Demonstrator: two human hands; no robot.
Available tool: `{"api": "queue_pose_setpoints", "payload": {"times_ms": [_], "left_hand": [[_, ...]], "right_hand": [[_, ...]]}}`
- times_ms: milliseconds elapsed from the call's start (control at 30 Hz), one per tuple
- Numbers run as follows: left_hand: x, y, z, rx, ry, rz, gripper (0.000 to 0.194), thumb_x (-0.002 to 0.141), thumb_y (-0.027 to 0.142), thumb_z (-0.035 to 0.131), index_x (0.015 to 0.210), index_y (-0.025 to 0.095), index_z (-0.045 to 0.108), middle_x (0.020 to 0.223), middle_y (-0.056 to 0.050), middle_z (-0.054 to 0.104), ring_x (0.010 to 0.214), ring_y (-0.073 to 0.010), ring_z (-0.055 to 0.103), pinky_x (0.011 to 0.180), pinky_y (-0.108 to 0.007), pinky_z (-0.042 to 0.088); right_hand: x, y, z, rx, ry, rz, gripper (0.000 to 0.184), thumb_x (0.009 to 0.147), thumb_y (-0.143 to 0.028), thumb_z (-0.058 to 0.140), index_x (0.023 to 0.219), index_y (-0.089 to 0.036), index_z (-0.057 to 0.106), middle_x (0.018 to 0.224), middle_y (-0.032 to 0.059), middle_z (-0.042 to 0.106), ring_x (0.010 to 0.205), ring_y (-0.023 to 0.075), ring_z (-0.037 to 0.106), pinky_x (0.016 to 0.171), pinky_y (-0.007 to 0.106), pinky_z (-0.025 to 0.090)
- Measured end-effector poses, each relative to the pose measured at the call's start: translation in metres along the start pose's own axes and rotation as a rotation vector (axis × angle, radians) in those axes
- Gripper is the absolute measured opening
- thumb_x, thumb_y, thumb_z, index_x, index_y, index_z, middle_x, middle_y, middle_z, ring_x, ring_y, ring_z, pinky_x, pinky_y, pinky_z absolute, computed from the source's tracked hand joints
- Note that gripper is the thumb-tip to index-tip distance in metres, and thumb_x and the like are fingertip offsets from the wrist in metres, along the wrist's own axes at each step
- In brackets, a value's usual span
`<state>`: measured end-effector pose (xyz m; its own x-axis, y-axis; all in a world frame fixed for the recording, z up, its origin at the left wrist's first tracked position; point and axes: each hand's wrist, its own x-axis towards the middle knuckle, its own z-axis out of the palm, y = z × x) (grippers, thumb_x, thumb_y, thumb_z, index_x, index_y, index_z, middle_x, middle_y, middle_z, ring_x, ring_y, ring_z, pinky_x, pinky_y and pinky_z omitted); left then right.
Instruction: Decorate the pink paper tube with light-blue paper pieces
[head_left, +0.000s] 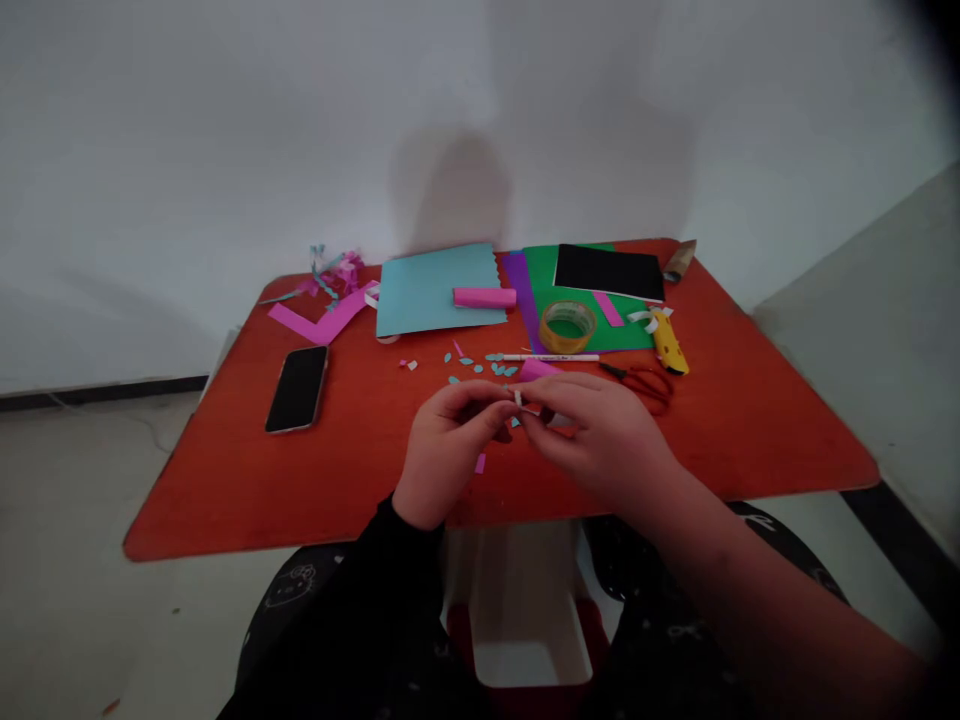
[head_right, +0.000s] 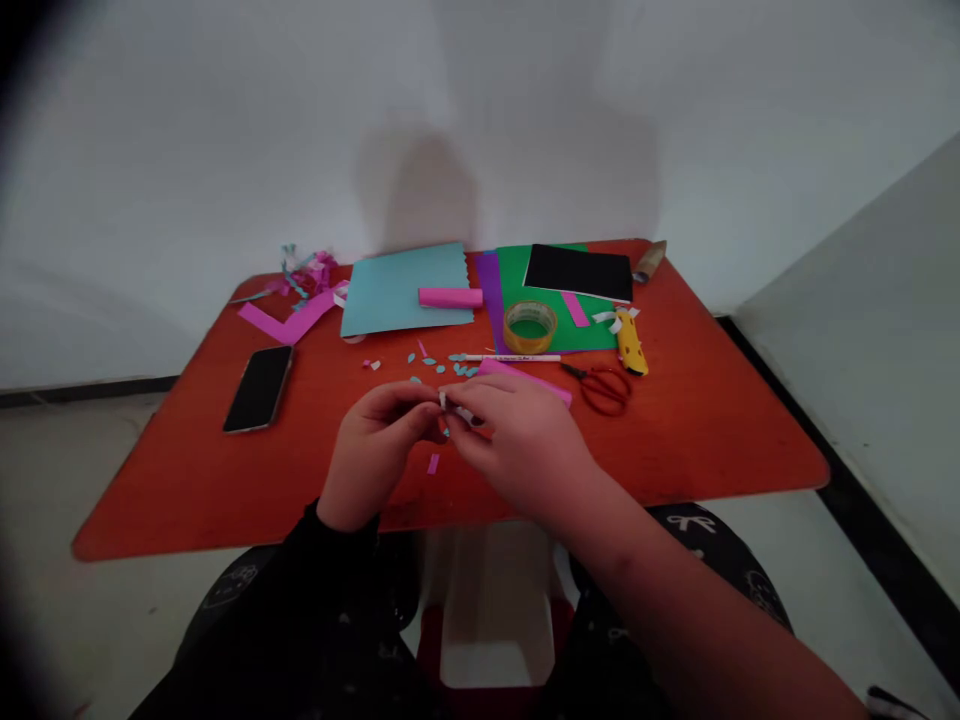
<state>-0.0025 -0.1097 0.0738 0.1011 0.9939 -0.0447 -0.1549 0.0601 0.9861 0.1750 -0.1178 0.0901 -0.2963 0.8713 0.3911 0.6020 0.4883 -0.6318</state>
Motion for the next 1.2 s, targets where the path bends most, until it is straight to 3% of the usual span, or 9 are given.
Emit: {"api": "queue_pose_setpoints", "payload": {"times_ms": [167,400,533,700,800,867,933,1067,1200], "left_hand": [[-0.001,-0.001,0.0,0.074,-0.008,0.048,0.02,0.079,0.035,0.081,0.086,0.017,0.076,0.075,-0.002,0.073,0.058,-0.0101,0.063,0.057,-0.023,0.054],[-0.004,-0.004,-0.006,0.297,-0.003,0.237,0.015,0.086,0.033,0.077,0.091,0.019,0.078,0.086,-0.005,0.076,0.068,-0.0116,0.064,0.061,-0.023,0.052],[-0.001,-0.008,-0.005,0.173,-0.036,0.163,0.018,0.087,0.036,0.077,0.09,0.018,0.075,0.08,-0.001,0.072,0.062,-0.0094,0.06,0.059,-0.022,0.05],[0.006,-0.021,0.005,-0.154,-0.02,0.048,0.031,0.08,0.042,0.083,0.096,0.02,0.068,0.094,0.0,0.068,0.086,-0.0113,0.064,0.081,-0.023,0.053],[0.009,-0.028,0.006,-0.242,-0.071,-0.085,0.038,0.079,0.049,0.082,0.096,0.018,0.067,0.09,0.0,0.066,0.082,-0.0101,0.061,0.078,-0.022,0.051],[0.009,-0.029,0.005,-0.253,-0.104,-0.164,0.038,0.08,0.051,0.081,0.089,0.017,0.065,0.081,0.001,0.062,0.074,-0.0096,0.058,0.074,-0.023,0.051],[0.009,-0.028,0.004,-0.246,-0.1,-0.195,0.038,0.082,0.051,0.079,0.085,0.017,0.062,0.074,0.003,0.058,0.07,-0.0095,0.056,0.073,-0.023,0.052],[0.01,-0.023,0.004,-0.262,-0.038,-0.152,0.038,0.084,0.051,0.077,0.082,0.018,0.058,0.067,0.006,0.049,0.064,-0.0078,0.049,0.07,-0.022,0.05],[0.011,-0.018,0.005,-0.307,-0.025,-0.158,0.041,0.082,0.052,0.078,0.083,0.018,0.057,0.064,0.008,0.041,0.058,-0.0064,0.042,0.061,-0.02,0.044]], "right_hand": [[0.0,0.0,0.0,0.006,-0.008,-0.002,0.019,0.095,-0.022,0.059,0.104,-0.022,0.076,0.099,0.0049,0.079,0.087,0.0187,0.071,0.078,0.03,0.055],[0.001,-0.002,-0.002,-0.028,-0.016,-0.006,0.016,0.094,-0.021,0.059,0.099,-0.021,0.075,0.093,0.0046,0.077,0.08,0.0174,0.068,0.074,0.029,0.05],[0.002,-0.001,-0.002,-0.011,-0.024,0.036,0.014,0.093,-0.023,0.061,0.095,-0.021,0.075,0.086,0.0041,0.075,0.077,0.017,0.065,0.072,0.029,0.048],[0.005,0.006,0.014,0.197,0.055,0.097,0.014,0.091,-0.022,0.063,0.098,-0.021,0.076,0.094,0.0061,0.073,0.08,0.017,0.064,0.069,0.028,0.05],[0.01,0.014,0.019,0.228,0.097,0.088,0.017,0.089,-0.025,0.066,0.101,-0.021,0.077,0.1,0.0082,0.069,0.094,0.0204,0.066,0.081,0.032,0.054],[0.015,0.023,0.009,0.16,0.069,0.098,0.025,0.088,-0.032,0.069,0.11,-0.021,0.077,0.106,0.0095,0.068,0.099,0.0221,0.066,0.087,0.035,0.054],[0.02,0.035,-0.014,0.041,-0.03,0.205,0.034,0.09,-0.037,0.066,0.119,-0.021,0.074,0.102,0.0088,0.071,0.087,0.0205,0.066,0.078,0.033,0.053],[0.019,0.069,-0.066,-0.556,-0.203,0.596,0.023,0.093,-0.035,0.058,0.092,-0.019,0.074,0.089,0.011,0.072,0.078,0.0236,0.064,0.066,0.032,0.042],[0.005,0.107,-0.076,-0.626,-0.453,0.768,0.023,0.092,-0.038,0.059,0.088,-0.018,0.071,0.092,0.0133,0.072,0.076,0.0225,0.065,0.06,0.03,0.035]]}}
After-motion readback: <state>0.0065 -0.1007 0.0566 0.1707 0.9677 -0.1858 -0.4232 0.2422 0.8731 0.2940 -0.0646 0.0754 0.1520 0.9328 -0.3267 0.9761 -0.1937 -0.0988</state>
